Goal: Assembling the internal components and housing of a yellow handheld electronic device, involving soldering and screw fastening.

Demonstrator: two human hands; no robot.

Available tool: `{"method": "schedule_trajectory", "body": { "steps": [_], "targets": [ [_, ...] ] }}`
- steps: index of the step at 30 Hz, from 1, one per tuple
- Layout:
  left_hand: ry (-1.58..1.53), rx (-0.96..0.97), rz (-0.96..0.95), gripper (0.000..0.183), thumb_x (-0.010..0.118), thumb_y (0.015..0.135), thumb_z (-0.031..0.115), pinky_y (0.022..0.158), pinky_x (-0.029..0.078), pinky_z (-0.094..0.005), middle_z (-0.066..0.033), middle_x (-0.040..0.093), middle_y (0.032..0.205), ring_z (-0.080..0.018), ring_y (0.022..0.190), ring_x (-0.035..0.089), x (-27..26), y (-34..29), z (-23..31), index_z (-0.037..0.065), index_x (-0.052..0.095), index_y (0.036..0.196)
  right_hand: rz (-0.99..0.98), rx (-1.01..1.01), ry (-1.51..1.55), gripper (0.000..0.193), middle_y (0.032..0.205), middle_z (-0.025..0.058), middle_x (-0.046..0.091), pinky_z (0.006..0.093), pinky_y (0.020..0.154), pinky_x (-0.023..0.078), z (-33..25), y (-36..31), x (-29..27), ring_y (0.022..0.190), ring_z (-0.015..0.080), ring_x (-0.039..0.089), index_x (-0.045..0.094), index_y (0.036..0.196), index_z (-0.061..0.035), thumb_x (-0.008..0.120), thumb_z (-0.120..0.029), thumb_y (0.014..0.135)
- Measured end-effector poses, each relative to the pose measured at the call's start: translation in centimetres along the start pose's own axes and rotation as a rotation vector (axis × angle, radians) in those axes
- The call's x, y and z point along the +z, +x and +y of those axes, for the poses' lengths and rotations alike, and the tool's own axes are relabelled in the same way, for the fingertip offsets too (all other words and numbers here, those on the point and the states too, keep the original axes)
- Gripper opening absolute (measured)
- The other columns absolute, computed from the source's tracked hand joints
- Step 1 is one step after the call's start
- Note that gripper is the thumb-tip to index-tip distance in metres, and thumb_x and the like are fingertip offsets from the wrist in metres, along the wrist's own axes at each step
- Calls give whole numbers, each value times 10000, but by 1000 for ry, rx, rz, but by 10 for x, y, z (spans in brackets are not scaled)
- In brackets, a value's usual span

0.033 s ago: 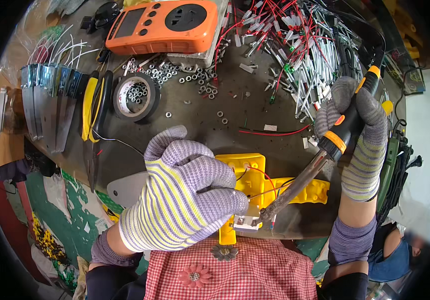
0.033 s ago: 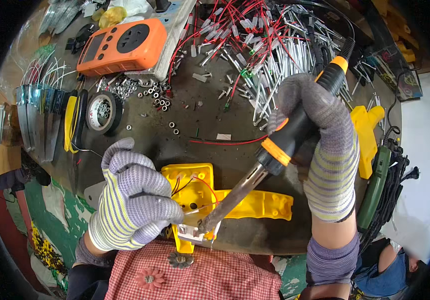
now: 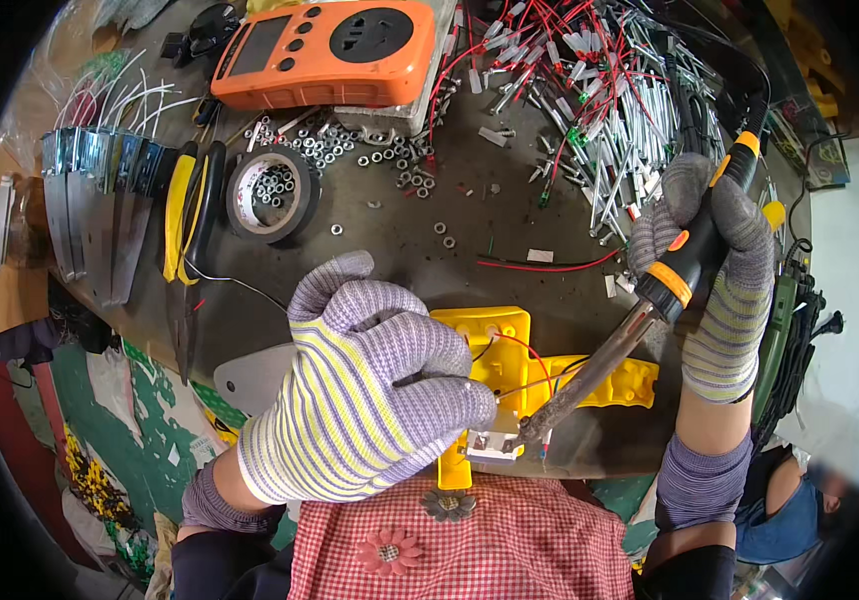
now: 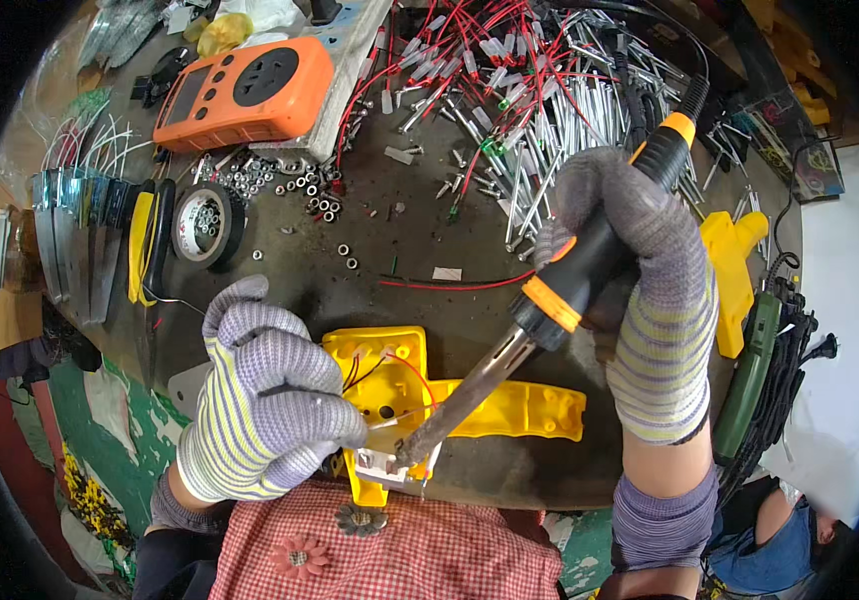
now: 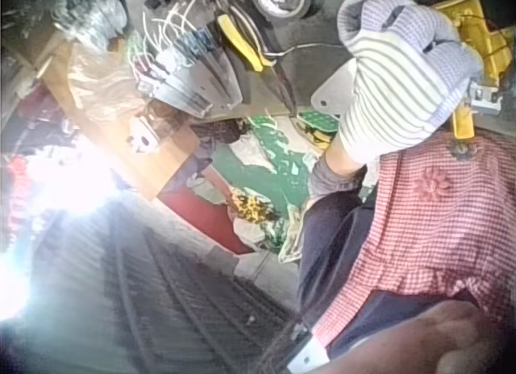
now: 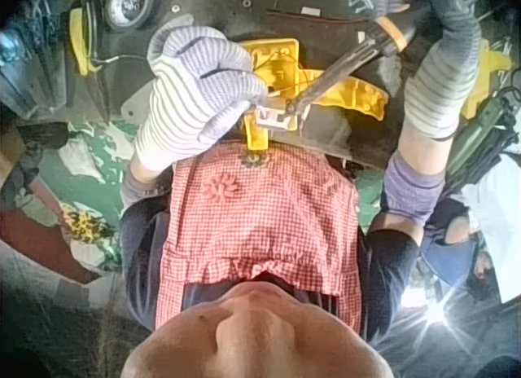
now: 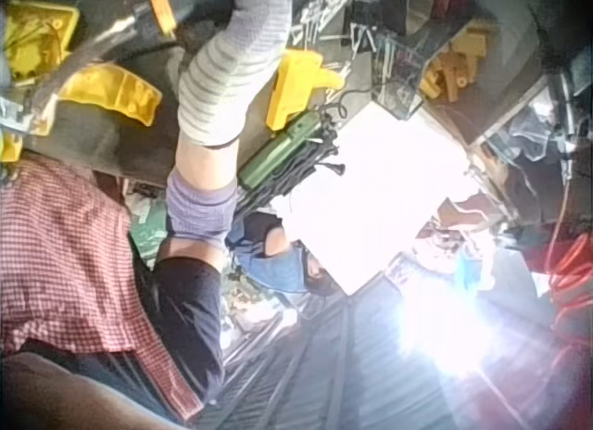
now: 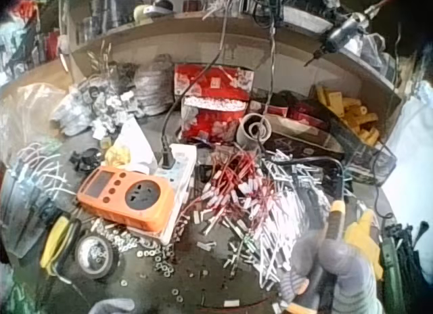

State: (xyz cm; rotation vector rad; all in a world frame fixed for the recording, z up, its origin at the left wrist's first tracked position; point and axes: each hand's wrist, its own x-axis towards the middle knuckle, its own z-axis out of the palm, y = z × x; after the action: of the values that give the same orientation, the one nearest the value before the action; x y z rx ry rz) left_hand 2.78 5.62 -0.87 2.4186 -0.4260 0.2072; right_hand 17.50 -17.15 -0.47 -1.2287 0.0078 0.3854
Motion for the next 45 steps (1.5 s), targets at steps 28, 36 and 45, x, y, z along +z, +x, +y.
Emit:
{"method": "schedule_trajectory", "body": {
  "steps": [28,36,45],
  "targets": [
    [0,-314,288,341,734,777,275,887,467,-402,-108,617,1003,-285,1019,569,-24,-28,-8,66,679,1040,38,2,-92,337,689,69,578,286,496,500,1,0,3,541,168,580,575,985,-27,607,-360,948],
    [-28,-257,335,166,764,722,32,807,498,-405,-64,651,885,-269,867,636,-19,-15,-4,87,700,864,3,-5,-109,327,724,60,570,278,519,504,1,1,-12,573,154,578,582,997,-20,590,-344,955],
    [70,7,164,156,792,670,136,768,409,-410,-7,531,744,-240,717,523,-12,-12,28,159,734,813,-48,7,-120,320,746,24,592,238,583,482,-2,-2,-7,630,104,572,631,949,-60,614,-379,924]
  ]
}}
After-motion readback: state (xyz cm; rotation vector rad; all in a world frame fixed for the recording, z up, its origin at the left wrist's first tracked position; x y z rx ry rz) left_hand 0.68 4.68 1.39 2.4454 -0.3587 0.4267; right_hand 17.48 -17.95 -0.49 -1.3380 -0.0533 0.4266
